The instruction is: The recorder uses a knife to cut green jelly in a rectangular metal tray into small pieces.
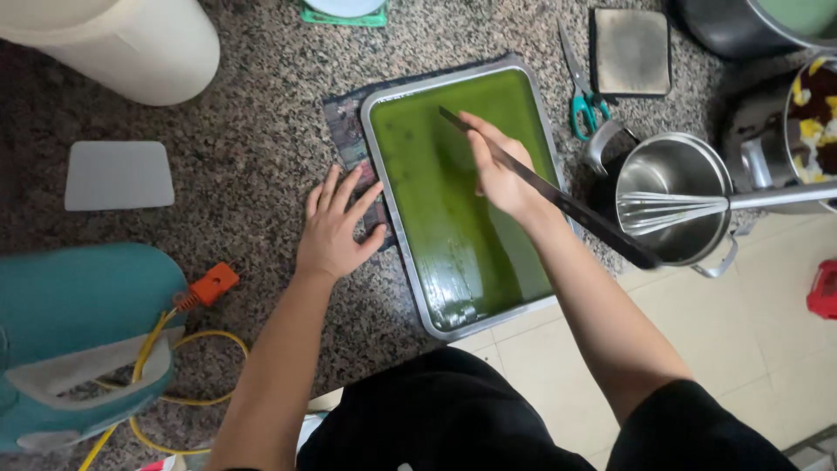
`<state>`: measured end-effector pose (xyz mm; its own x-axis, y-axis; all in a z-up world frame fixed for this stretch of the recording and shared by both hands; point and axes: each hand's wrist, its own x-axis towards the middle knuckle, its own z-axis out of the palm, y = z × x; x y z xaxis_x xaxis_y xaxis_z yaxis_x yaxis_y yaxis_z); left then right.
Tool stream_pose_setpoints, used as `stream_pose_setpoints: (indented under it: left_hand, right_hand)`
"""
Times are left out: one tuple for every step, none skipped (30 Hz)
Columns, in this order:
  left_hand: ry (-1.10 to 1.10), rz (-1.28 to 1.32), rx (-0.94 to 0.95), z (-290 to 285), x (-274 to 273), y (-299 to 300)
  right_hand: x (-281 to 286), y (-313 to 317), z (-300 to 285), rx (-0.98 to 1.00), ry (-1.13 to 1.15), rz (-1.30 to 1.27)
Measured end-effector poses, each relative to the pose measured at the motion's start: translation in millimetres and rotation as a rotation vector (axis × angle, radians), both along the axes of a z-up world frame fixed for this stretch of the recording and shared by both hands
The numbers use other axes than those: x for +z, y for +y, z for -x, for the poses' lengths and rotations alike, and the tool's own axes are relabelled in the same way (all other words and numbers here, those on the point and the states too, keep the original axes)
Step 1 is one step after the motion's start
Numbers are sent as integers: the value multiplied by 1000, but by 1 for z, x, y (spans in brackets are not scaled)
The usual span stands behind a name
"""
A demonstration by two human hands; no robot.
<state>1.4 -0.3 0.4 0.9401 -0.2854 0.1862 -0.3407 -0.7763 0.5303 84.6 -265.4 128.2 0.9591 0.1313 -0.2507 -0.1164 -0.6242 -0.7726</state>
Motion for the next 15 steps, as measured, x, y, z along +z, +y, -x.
stream_pose_setpoints:
  left_hand:
    - [-3,1,5,-1,0,1]
    - [-4,-7,2,-1,-1,1]
    - [-6,-15,-1,-1,-1,0]
    - [-3,-13,4,-1,-1,0]
    - [0,-14,2,-1,0,0]
    - [3,-16,0,-1,1,1]
    - [6,-15,6,-1,1,0]
    - [7,-9,1,0,3,1]
    - [8,-2,-3,0,4,1]
    - [8,-2,-2,0,3,1]
    - [8,1,1,0,2,1]
    - [7,6,-1,0,1,1]
    - [7,8,-4,0,0,1]
    - [21,8,-12,-1,-1,2]
    - [36,9,-20,-2,-3,1]
  right_hand:
    - [-3,5,-9,5,-3,1]
    - [-7,9,-17,12,10,11]
    - [-11,13,-24,18,24,20]
    - [-15,14,-28,24,26,22]
    - [-20,15,-32,34,26,47]
    - [-25,16,-36,44,25,70]
    - [-28,17,-38,50,27,71]
    - [-31,18,-41,61,9,84]
    - [-34,19,-43,72,-10,98]
    - [-38,19,-43,74,-10,97]
    - [-41,19,-43,72,-7,84]
    - [-44,18,-43,66,-5,71]
    - [-43,18,-40,63,-6,73]
    - [-41,18,-38,58,0,68]
    - [-40,18,-35,53,5,64]
